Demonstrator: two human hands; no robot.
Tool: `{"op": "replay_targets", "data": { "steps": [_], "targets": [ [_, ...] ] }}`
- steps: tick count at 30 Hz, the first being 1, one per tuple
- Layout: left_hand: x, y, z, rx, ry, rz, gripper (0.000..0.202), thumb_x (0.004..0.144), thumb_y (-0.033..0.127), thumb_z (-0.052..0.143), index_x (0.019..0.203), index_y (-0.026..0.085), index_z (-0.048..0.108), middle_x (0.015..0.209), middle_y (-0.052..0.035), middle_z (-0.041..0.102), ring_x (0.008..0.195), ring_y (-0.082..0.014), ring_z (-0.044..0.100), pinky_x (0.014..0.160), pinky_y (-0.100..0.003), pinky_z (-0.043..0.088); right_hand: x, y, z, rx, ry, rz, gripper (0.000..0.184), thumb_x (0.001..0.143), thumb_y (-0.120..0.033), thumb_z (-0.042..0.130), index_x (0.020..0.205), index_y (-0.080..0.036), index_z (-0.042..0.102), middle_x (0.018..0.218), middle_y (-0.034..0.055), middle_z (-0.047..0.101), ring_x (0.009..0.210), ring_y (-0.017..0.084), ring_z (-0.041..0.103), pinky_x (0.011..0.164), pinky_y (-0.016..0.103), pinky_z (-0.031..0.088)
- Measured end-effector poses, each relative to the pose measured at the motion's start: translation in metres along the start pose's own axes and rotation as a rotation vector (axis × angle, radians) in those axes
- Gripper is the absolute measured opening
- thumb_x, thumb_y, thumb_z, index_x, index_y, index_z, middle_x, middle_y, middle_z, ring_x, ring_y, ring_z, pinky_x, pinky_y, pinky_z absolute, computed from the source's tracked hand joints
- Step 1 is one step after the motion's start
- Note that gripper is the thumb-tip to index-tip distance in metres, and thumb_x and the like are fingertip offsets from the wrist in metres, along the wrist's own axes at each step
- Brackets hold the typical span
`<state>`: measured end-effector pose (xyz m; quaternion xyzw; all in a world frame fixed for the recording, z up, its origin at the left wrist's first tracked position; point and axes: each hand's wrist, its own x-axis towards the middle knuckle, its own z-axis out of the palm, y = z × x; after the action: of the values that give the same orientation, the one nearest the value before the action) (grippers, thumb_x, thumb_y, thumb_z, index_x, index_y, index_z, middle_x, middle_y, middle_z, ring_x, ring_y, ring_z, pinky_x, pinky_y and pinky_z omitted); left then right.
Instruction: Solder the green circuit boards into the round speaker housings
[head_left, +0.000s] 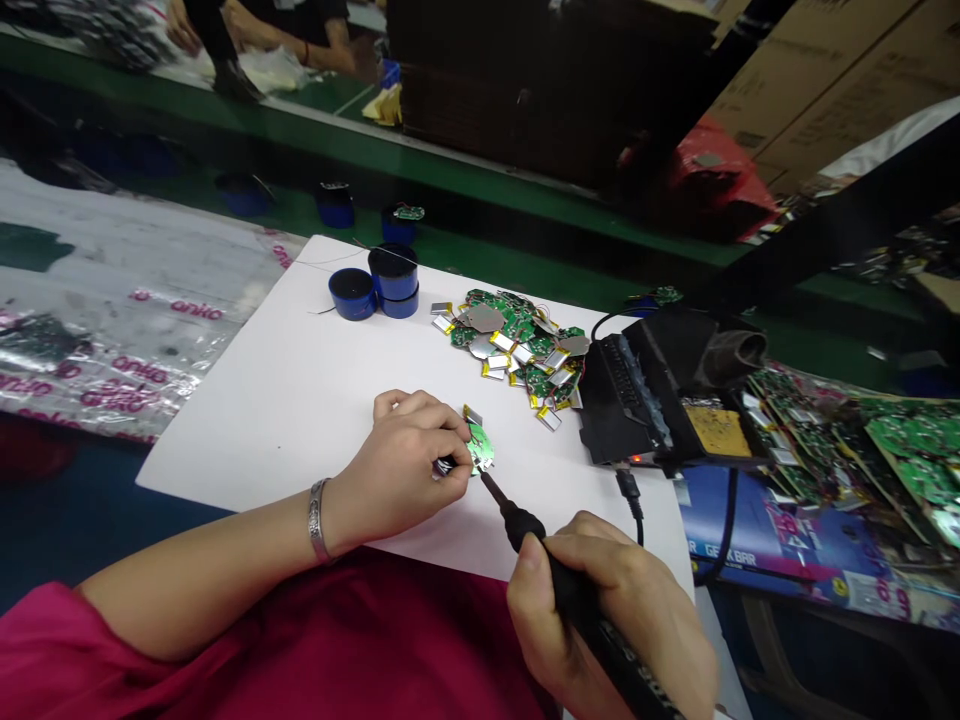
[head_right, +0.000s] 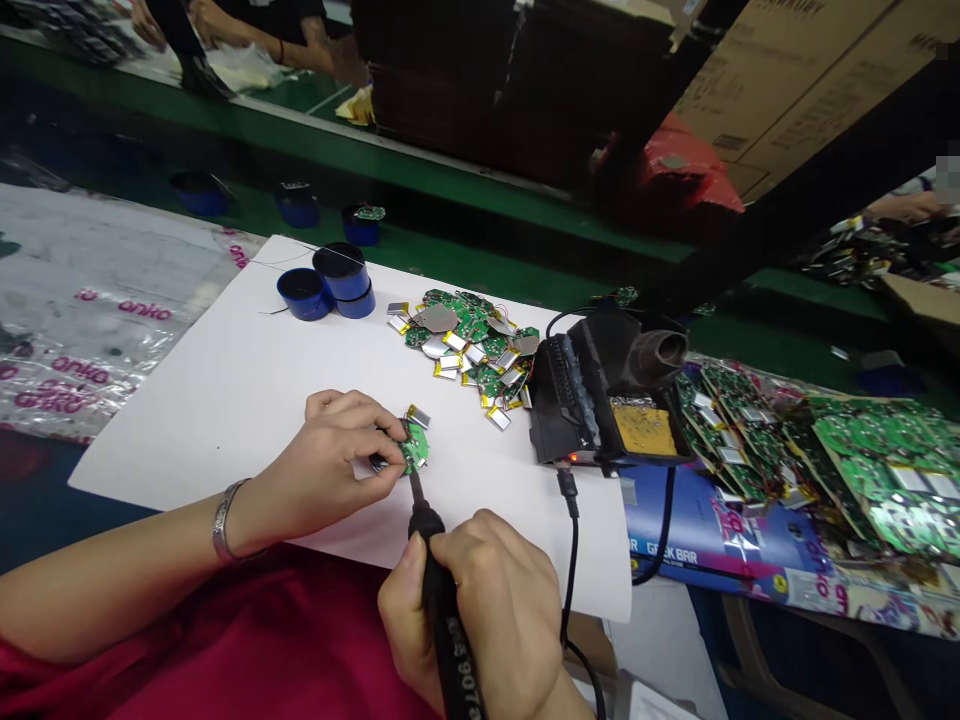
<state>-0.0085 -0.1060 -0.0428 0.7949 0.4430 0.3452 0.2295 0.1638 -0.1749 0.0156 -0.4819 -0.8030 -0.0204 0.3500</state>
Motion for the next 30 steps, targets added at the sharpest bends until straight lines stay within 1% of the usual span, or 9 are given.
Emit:
{"op": "replay_targets", "data": {
  "steps": [3,7,15,19,21,23,26,28,30],
  "targets": [
    [0.002,0.0,-0.001,0.021,-0.015,0.013,0.017,0.079,0.015,0.063,0.066,0.023,0.07,0.09,0.0009,0.075,0.09,-0.0186,0.061,0.09,-0.043,0.027,0.005,-0.004,-0.002,-0.064,-0.065,-0.044,0.028,0.084,-0.013,0.058,0.061,-0.023,0.045,0.05,-0.004,0.047,0.042,0.01,0.048,0.043,0.028,0.035],
    [0.003,0.002,-0.002,0.053,-0.018,0.032,0.017,0.079,0.014,0.062,0.066,0.023,0.07,0.088,0.0013,0.074,0.089,-0.0189,0.061,0.09,-0.043,0.027,0.007,-0.007,-0.006,-0.091,-0.109,-0.078,0.019,0.083,-0.011,0.058,0.069,-0.022,0.05,0.051,-0.0051,0.046,0.042,0.01,0.046,0.042,0.027,0.034],
    [0.005,0.005,-0.005,0.09,-0.041,0.048,0.018,0.079,0.014,0.061,0.066,0.021,0.071,0.087,0.0006,0.074,0.087,-0.0188,0.06,0.09,-0.044,0.027,0.001,-0.005,-0.009,-0.137,-0.153,-0.101,0.03,0.084,-0.012,0.056,0.061,-0.023,0.042,0.049,-0.0046,0.044,0.042,0.01,0.044,0.043,0.028,0.032],
    [0.007,0.006,-0.006,0.102,-0.063,0.048,0.019,0.079,0.013,0.06,0.064,0.021,0.07,0.087,0.0005,0.074,0.088,-0.019,0.06,0.09,-0.044,0.026,-0.002,-0.001,-0.007,-0.107,-0.127,-0.124,0.018,0.084,-0.01,0.058,0.074,-0.022,0.049,0.051,-0.0057,0.046,0.044,0.011,0.046,0.044,0.027,0.033],
    [0.007,0.006,-0.007,0.104,-0.067,0.049,0.02,0.079,0.013,0.06,0.064,0.021,0.07,0.088,0.0005,0.074,0.088,-0.0188,0.06,0.09,-0.043,0.026,-0.002,-0.001,-0.009,-0.096,-0.12,-0.135,0.016,0.084,-0.01,0.059,0.078,-0.022,0.049,0.052,-0.0058,0.047,0.044,0.011,0.046,0.044,0.027,0.034],
    [0.007,0.006,-0.007,0.102,-0.068,0.052,0.019,0.079,0.013,0.06,0.065,0.021,0.071,0.088,0.0007,0.074,0.088,-0.0184,0.06,0.09,-0.043,0.026,-0.003,-0.002,-0.015,-0.104,-0.17,-0.116,0.021,0.085,-0.01,0.058,0.071,-0.023,0.047,0.05,-0.0052,0.047,0.044,0.011,0.046,0.043,0.027,0.034],
    [0.006,0.004,-0.006,0.099,-0.065,0.053,0.018,0.079,0.014,0.062,0.066,0.022,0.071,0.088,0.0016,0.074,0.088,-0.0175,0.061,0.09,-0.042,0.026,-0.004,-0.004,-0.027,-0.09,-0.24,-0.02,0.027,0.088,-0.012,0.055,0.065,-0.023,0.046,0.051,-0.004,0.049,0.046,0.011,0.051,0.043,0.025,0.038],
    [0.006,0.003,-0.005,0.094,-0.057,0.047,0.018,0.079,0.014,0.062,0.066,0.022,0.072,0.088,0.0024,0.074,0.087,-0.0168,0.061,0.091,-0.042,0.026,-0.006,-0.004,-0.029,-0.041,-0.188,0.038,0.023,0.09,-0.012,0.055,0.069,-0.022,0.052,0.057,-0.0022,0.057,0.05,0.011,0.056,0.048,0.025,0.045],
    [0.006,0.003,-0.005,0.09,-0.054,0.035,0.018,0.079,0.014,0.063,0.065,0.022,0.071,0.088,0.0029,0.074,0.087,-0.0164,0.061,0.092,-0.042,0.026,-0.007,-0.001,-0.024,-0.025,0.017,0.1,0.009,0.088,-0.012,0.061,0.084,-0.019,0.063,0.07,0.0009,0.068,0.058,0.012,0.063,0.057,0.026,0.054]
  ]
}}
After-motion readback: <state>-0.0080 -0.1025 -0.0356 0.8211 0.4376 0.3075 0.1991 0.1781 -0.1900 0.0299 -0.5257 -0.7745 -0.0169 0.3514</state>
